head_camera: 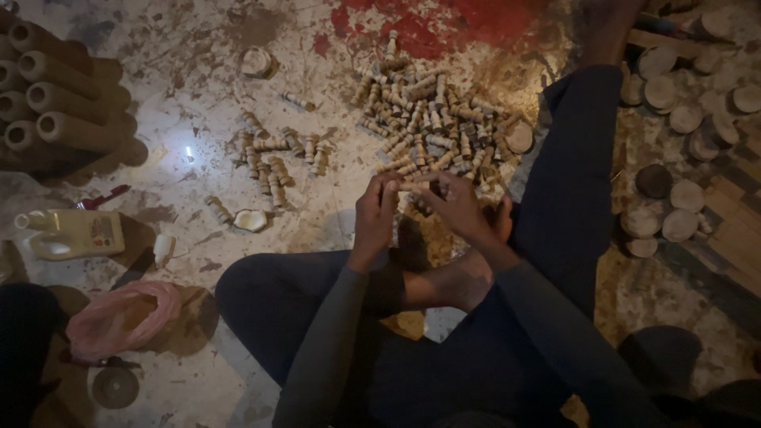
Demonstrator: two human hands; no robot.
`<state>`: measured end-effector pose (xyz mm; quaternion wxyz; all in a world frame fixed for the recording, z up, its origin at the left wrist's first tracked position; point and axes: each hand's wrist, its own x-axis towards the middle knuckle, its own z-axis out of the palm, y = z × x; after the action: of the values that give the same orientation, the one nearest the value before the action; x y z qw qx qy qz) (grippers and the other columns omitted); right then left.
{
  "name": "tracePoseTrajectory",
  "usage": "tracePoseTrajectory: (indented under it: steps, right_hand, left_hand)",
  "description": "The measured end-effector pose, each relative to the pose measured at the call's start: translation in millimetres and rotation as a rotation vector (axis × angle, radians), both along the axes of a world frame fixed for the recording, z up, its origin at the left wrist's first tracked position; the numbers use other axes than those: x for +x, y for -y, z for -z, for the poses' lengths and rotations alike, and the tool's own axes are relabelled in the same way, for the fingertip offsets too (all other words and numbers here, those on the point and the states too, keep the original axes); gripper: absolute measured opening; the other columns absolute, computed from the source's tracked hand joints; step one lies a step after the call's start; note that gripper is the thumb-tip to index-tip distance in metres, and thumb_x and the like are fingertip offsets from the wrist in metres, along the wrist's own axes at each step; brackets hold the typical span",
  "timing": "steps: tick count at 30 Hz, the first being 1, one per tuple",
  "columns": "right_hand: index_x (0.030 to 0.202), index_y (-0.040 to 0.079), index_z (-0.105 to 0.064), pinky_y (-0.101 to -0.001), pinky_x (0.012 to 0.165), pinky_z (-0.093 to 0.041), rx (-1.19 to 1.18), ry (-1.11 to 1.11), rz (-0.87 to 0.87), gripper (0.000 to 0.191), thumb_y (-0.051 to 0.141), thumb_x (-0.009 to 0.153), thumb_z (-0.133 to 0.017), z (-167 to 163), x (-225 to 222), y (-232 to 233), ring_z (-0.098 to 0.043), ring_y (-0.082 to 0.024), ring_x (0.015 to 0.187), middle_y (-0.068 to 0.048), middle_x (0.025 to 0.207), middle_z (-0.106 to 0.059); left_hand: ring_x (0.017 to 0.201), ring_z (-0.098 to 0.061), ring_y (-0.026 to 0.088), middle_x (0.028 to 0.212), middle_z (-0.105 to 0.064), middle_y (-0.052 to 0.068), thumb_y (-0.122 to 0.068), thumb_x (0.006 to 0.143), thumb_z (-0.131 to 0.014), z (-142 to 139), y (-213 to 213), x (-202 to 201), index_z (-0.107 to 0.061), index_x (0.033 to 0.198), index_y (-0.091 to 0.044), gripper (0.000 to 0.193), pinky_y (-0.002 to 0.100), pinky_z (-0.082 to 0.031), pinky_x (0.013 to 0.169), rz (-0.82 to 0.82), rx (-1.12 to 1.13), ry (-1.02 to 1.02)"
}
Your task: The person sits on the floor and repeatedly picks up small wooden pieces, then joins them together by hand. The person handles the pieces one at a time, aligning and pressing them to form connected units.
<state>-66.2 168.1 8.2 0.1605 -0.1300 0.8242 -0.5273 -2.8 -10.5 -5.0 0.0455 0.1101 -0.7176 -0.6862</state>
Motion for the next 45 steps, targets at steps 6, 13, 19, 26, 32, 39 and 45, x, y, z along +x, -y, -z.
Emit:
tracePoseTrajectory:
  steps: [6,13,19,26,32,39,45]
  right_hand:
    - [0.120,0.005,-0.073,-0.0387,0.072,-0.055,0.126,-0.633,-0.183,0.024,0.019,0.101,-0.075,1,8,-3,-0.071,-0.027,0.084,-0.013,0.098,-0.074]
    - [0.131,0.002,-0.069,-0.0384,0.083,-0.058,-0.062,-0.486,-0.150,0.030,0.018,0.106,-0.074,-4,4,4,-0.073,-0.027,0.102,-0.016,0.117,-0.075]
    - [0.128,0.007,-0.077,-0.0376,0.067,-0.059,-0.010,0.040,0.014,0.031,0.019,0.099,-0.077,1,5,0,-0.073,-0.024,0.073,-0.013,0.086,-0.076]
    - [0.124,0.004,-0.068,-0.0388,0.085,-0.060,0.068,-0.686,-0.201,0.028,0.019,0.101,-0.075,0,5,-3,-0.074,-0.029,0.104,-0.015,0.115,-0.073]
    - [0.122,0.007,-0.074,-0.0388,0.067,-0.057,0.174,-0.098,-0.025,0.034,0.025,0.094,-0.080,-3,-2,0,-0.073,-0.026,0.074,-0.011,0.090,-0.076]
    - [0.117,0.004,-0.071,-0.0370,0.080,-0.060,0.134,-0.653,-0.161,0.025,0.018,0.098,-0.081,-1,3,-2,-0.074,-0.023,0.096,-0.011,0.109,-0.075]
    - [0.120,0.003,-0.072,-0.0324,0.078,-0.059,-0.003,-0.186,-0.001,0.035,0.020,0.092,-0.082,-2,2,2,-0.072,-0.019,0.091,-0.011,0.104,-0.075]
  left_hand:
    - [0.064,-0.047,0.009,0.074,-0.051,0.000,-0.037,0.110,-0.050,11,-5,-4,-0.064,0.130,-0.005,0.040,0.031,-0.043,0.058,-0.008,0.260,-0.008]
    - [0.065,-0.045,0.010,0.076,-0.052,0.002,-0.038,0.111,-0.050,3,0,-2,-0.068,0.127,-0.004,0.041,0.031,-0.041,0.060,-0.071,0.041,-0.030]
    - [0.084,-0.060,0.009,0.098,-0.066,0.002,-0.040,0.115,-0.048,3,-3,-1,-0.066,0.127,-0.004,0.043,0.029,-0.049,0.073,-0.069,-0.067,-0.179]
    - [0.069,-0.046,0.011,0.079,-0.049,-0.001,-0.039,0.111,-0.052,27,-5,-7,-0.065,0.129,-0.002,0.043,0.032,-0.044,0.063,-0.052,0.425,0.095]
    - [0.067,-0.050,0.010,0.078,-0.055,0.000,-0.043,0.111,-0.047,7,-2,-1,-0.066,0.128,-0.003,0.047,0.032,-0.045,0.062,-0.066,0.012,-0.034]
    - [0.069,-0.048,0.010,0.080,-0.051,-0.001,-0.042,0.109,-0.047,9,-4,-4,-0.062,0.133,-0.005,0.046,0.033,-0.048,0.065,-0.049,0.369,0.108]
    - [0.069,-0.046,0.009,0.078,-0.051,-0.001,-0.041,0.113,-0.049,16,-3,-1,-0.066,0.128,-0.003,0.044,0.031,-0.046,0.067,-0.091,0.197,-0.048]
